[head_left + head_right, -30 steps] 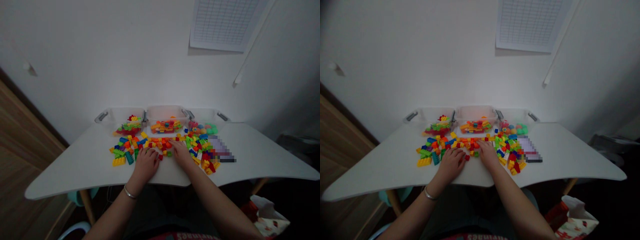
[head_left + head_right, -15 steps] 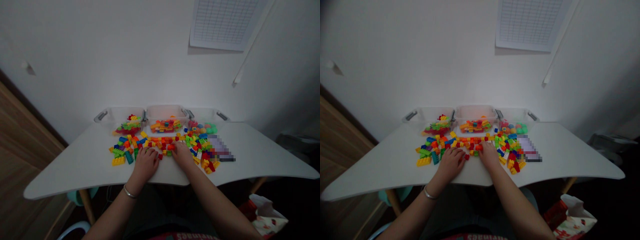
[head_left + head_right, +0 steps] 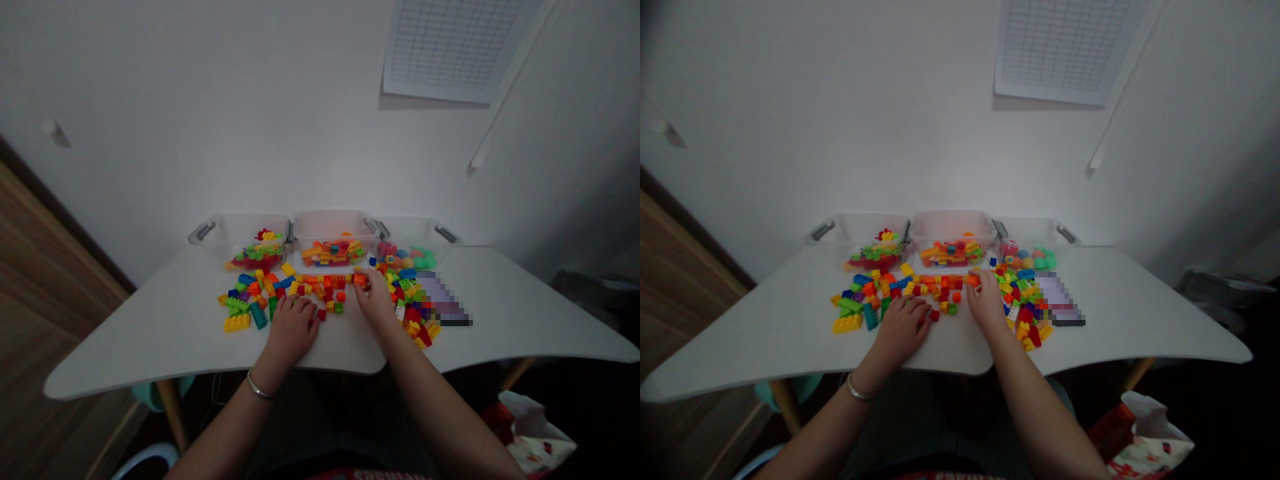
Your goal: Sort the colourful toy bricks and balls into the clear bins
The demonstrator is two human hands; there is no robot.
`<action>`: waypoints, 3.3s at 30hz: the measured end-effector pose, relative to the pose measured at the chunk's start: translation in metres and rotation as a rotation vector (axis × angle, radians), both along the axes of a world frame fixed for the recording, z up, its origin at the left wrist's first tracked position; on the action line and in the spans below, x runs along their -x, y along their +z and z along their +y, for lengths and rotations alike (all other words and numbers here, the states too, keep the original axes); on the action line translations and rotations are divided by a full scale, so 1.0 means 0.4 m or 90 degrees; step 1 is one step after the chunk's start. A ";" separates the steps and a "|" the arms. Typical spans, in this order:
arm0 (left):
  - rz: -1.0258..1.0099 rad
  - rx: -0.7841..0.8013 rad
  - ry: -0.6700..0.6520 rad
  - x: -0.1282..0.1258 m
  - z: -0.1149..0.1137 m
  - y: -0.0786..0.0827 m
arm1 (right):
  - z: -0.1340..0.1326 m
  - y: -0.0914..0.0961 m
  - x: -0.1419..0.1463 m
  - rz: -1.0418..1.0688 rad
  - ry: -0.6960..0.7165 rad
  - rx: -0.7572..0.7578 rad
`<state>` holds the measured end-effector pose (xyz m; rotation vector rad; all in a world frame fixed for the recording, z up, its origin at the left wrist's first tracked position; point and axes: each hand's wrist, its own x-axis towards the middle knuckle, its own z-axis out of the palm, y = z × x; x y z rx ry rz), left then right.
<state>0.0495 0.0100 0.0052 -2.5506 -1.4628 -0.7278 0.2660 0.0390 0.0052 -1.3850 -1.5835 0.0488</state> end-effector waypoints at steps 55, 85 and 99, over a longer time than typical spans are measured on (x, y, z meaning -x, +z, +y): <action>0.007 0.000 -0.006 0.003 0.004 -0.008 | 0.015 -0.071 0.011 -0.133 0.139 0.077; 0.002 -0.010 -0.014 0.003 0.006 -0.012 | 0.002 -0.031 0.038 -0.219 0.014 0.210; -0.013 0.000 -0.010 0.002 0.000 -0.004 | -0.008 -0.023 0.026 -0.268 0.065 0.207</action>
